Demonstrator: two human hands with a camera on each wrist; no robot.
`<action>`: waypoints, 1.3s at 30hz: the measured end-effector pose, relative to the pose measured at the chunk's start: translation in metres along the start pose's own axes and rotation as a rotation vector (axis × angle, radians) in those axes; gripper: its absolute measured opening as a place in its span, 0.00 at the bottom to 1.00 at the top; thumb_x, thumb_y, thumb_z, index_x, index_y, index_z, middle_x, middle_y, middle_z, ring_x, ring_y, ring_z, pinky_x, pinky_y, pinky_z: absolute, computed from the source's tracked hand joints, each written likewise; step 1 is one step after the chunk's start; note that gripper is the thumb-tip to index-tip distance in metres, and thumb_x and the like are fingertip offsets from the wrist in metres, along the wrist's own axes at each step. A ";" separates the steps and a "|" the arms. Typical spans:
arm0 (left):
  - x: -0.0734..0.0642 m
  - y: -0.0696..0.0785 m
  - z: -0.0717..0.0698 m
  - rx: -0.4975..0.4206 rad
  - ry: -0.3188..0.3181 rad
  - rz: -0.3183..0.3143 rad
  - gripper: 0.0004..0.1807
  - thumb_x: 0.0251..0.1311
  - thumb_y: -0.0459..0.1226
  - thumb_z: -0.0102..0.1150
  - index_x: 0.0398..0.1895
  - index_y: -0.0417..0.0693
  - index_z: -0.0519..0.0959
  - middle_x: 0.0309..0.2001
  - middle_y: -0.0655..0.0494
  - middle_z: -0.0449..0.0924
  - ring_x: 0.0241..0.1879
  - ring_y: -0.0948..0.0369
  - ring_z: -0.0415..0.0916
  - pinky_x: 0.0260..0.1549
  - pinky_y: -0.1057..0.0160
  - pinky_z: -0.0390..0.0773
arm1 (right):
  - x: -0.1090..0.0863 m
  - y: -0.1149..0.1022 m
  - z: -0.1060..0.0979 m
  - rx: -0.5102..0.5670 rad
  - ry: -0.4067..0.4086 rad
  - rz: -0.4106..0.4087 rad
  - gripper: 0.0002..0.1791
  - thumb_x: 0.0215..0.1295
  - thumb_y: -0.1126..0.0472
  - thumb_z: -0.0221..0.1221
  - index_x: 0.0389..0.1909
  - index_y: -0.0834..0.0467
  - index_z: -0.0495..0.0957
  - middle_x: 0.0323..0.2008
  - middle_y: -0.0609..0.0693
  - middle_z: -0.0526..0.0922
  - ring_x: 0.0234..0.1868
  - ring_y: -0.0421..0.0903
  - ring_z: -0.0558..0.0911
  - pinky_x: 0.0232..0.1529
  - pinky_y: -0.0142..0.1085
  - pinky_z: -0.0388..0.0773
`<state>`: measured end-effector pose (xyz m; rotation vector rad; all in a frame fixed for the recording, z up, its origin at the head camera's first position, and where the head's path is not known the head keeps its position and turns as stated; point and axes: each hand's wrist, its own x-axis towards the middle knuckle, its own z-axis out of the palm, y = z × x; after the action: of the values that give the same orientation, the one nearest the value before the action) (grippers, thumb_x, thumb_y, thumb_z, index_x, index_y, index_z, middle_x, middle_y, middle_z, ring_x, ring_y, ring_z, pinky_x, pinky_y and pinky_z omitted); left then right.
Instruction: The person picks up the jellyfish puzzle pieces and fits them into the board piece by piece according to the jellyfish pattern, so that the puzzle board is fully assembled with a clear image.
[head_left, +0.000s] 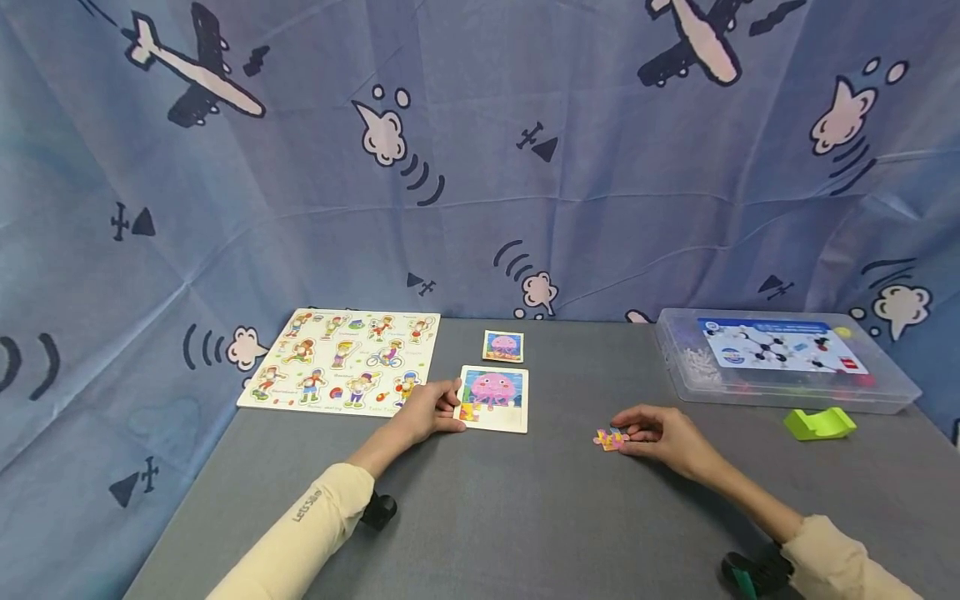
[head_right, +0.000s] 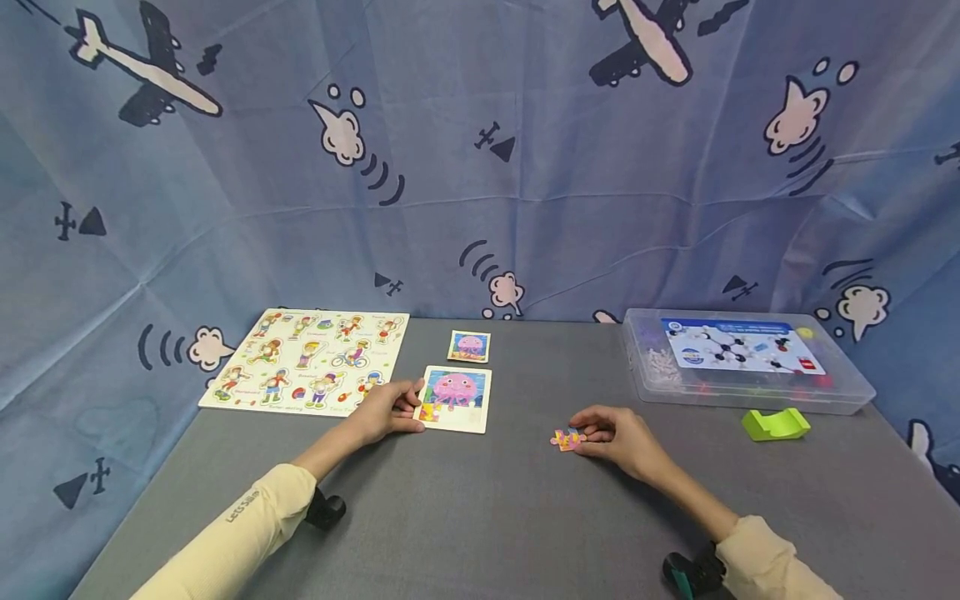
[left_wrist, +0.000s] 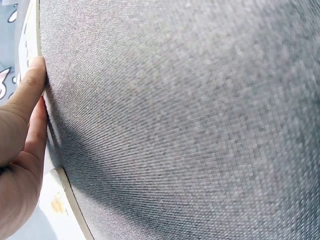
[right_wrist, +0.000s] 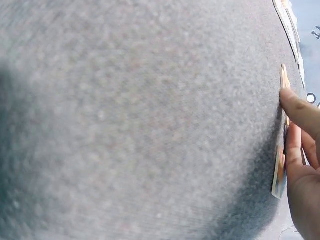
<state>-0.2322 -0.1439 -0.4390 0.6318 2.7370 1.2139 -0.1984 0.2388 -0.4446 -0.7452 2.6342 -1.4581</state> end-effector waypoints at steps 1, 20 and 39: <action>0.000 0.000 0.000 -0.001 0.001 0.001 0.16 0.45 0.30 0.74 0.30 0.36 0.74 0.33 0.48 0.78 0.33 0.60 0.75 0.32 0.67 0.75 | 0.000 0.000 0.000 0.003 0.000 0.000 0.17 0.52 0.70 0.69 0.43 0.70 0.80 0.39 0.61 0.83 0.35 0.36 0.79 0.34 0.26 0.77; 0.000 -0.001 -0.001 0.009 0.015 -0.003 0.17 0.44 0.31 0.75 0.29 0.37 0.74 0.31 0.49 0.78 0.32 0.60 0.75 0.31 0.68 0.75 | 0.008 -0.025 -0.009 0.084 -0.023 0.287 0.24 0.56 0.59 0.69 0.51 0.67 0.77 0.45 0.60 0.83 0.37 0.35 0.81 0.21 0.35 0.75; -0.002 0.001 0.001 -0.014 0.017 -0.024 0.16 0.43 0.29 0.75 0.28 0.36 0.73 0.29 0.49 0.76 0.30 0.61 0.72 0.29 0.70 0.72 | 0.028 -0.035 0.024 0.402 0.057 0.240 0.25 0.53 0.72 0.67 0.51 0.79 0.72 0.47 0.70 0.79 0.40 0.38 0.83 0.40 0.31 0.79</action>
<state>-0.2301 -0.1433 -0.4391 0.5885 2.7391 1.2382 -0.2034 0.1927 -0.4239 -0.3412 2.2511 -1.8653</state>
